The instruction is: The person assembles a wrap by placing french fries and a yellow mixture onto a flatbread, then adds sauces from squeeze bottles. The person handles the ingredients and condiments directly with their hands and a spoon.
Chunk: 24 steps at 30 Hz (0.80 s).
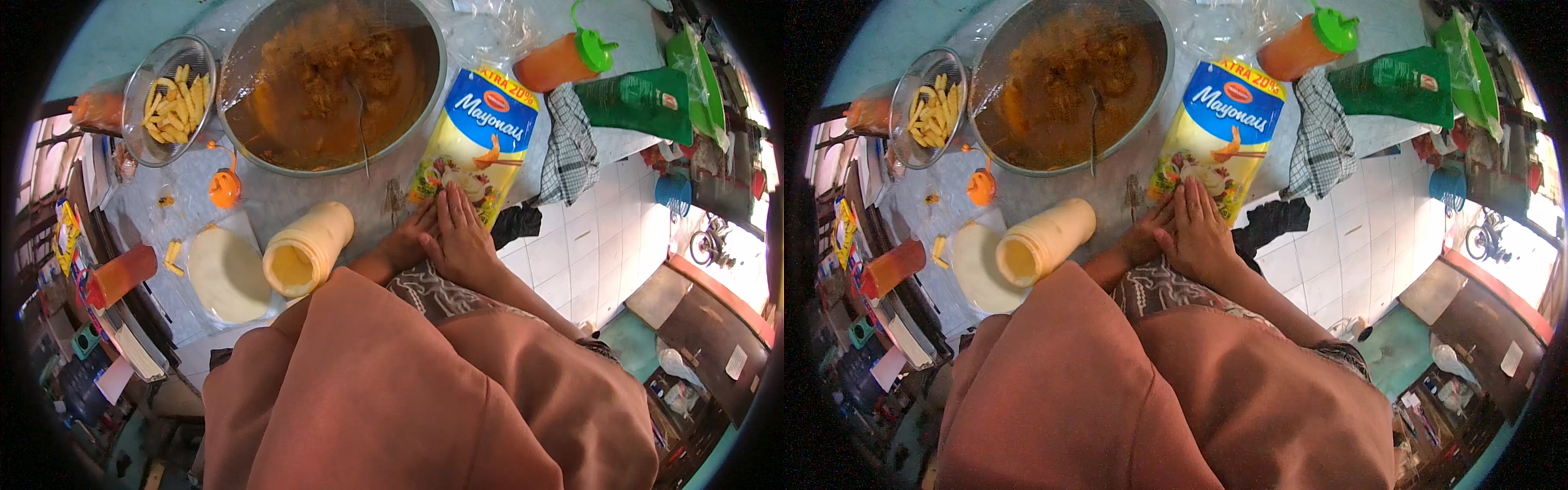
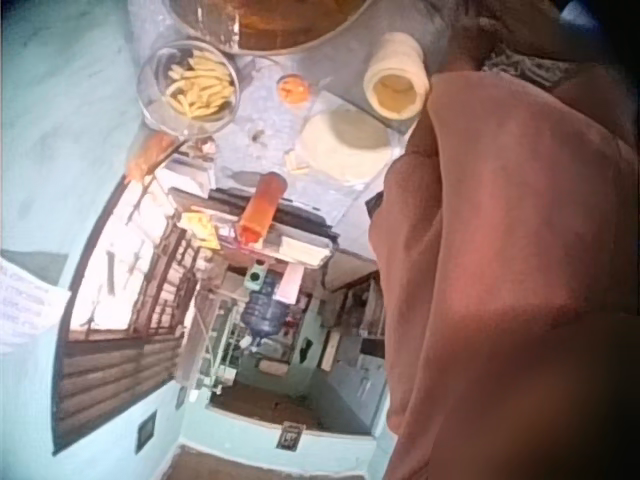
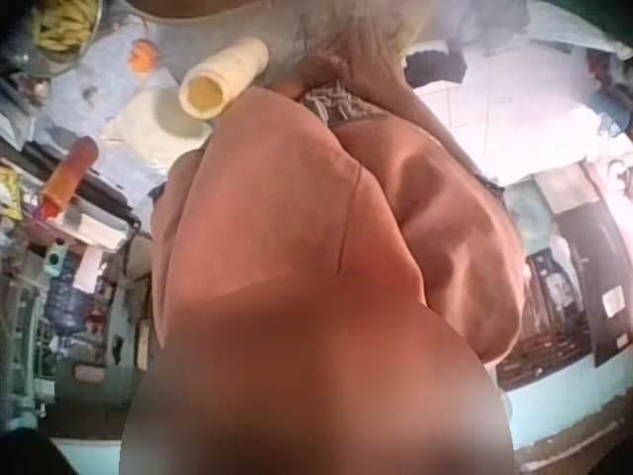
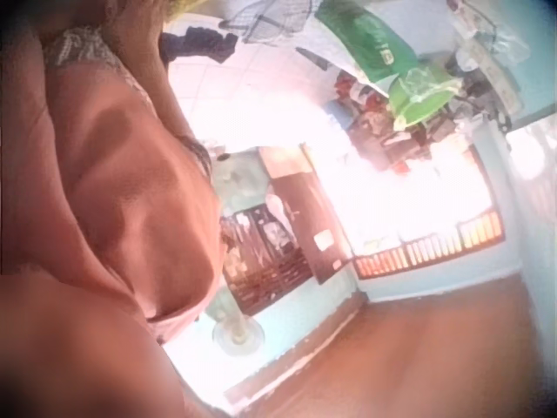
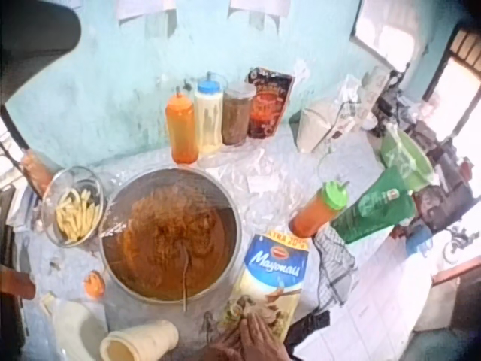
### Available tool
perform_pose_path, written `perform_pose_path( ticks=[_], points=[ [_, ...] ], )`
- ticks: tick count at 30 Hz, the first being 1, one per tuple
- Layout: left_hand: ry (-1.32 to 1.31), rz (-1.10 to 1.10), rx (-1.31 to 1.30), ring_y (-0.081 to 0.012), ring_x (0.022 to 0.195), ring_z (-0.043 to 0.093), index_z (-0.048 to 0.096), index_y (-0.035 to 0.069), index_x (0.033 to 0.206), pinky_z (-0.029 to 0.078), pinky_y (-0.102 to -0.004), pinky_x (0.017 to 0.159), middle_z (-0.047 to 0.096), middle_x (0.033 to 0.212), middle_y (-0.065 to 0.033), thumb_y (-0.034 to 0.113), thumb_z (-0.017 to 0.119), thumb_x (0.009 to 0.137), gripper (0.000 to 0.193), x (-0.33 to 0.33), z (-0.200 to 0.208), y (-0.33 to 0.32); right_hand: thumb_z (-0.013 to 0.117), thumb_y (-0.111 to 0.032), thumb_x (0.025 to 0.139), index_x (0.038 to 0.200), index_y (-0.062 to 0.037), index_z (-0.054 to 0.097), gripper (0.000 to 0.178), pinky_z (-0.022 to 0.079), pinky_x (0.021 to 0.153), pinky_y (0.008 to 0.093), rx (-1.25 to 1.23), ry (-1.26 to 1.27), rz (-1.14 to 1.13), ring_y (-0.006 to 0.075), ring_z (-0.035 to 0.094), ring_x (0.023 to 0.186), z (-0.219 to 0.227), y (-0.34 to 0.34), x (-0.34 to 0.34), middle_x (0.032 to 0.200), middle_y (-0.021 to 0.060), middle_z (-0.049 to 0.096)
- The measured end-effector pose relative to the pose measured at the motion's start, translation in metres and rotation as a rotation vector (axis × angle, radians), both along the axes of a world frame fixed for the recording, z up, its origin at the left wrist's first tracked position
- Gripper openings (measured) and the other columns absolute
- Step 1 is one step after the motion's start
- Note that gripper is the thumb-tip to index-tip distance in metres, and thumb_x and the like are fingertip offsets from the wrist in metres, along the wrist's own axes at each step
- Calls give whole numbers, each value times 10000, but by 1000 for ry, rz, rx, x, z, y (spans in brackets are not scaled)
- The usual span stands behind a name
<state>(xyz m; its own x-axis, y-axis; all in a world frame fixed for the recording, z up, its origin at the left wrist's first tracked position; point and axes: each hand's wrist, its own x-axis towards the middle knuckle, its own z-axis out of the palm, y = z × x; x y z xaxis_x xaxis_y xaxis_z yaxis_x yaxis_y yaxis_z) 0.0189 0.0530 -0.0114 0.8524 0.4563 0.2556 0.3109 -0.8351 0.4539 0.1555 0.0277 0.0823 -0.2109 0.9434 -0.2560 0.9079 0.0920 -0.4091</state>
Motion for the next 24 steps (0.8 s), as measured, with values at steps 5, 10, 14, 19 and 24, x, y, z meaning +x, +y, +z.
perform_pose_path(
  ticks=[5, 10, 14, 19, 24],
  points=[
    [-245, 119, -633, -341, 1294, 340, 458, 17, 1282, 259, -450, 1083, 382, 1373, -195, 204, 483, 828, 492, 1, 38, 10, 435, -478, 871, 1273, 143, 365, 744, 242, 1069, 469, 149, -79, -44, 447, 311, 1276, -7, 20, -4, 1348, 339, 325],
    [35, 67, -11, -317, 1181, 456, 576, 42, 1139, 306, -453, 1048, 524, 1216, -170, 204, 505, 814, 370, -2, 24, 3, 418, -482, 884, 1292, 108, 368, 719, 274, 1062, 447, 133, -205, -68, 410, 329, 1283, -12, 51, -5, 1355, 314, 342],
    [59, -11, -25, -355, 1105, 487, 584, 33, 1085, 364, -423, 997, 537, 1145, -158, 176, 511, 835, 297, -1, 34, 13, 404, -496, 893, 1275, 93, 400, 703, 291, 1055, 435, 45, -324, -66, 382, 347, 1282, -12, 80, -2, 1361, 295, 351],
    [-73, -60, -174, -306, 1218, 429, 552, 57, 1174, 276, -479, 1056, 511, 1237, -165, 218, 476, 834, 384, 0, 34, 14, 419, -439, 898, 1280, 58, 419, 628, 258, 1072, 439, -36, -156, 5, 377, 326, 1297, 6, 49, -3, 1396, 240, 339],
    [171, -101, 206, -301, 1320, 316, 425, 34, 1312, 199, -493, 1094, 376, 1397, -138, 253, 415, 873, 491, 0, 32, 13, 435, -437, 883, 1296, 88, 381, 669, 216, 1081, 476, 39, -79, -37, 406, 303, 1299, 16, -2, 6, 1358, 294, 352]
  ],
)
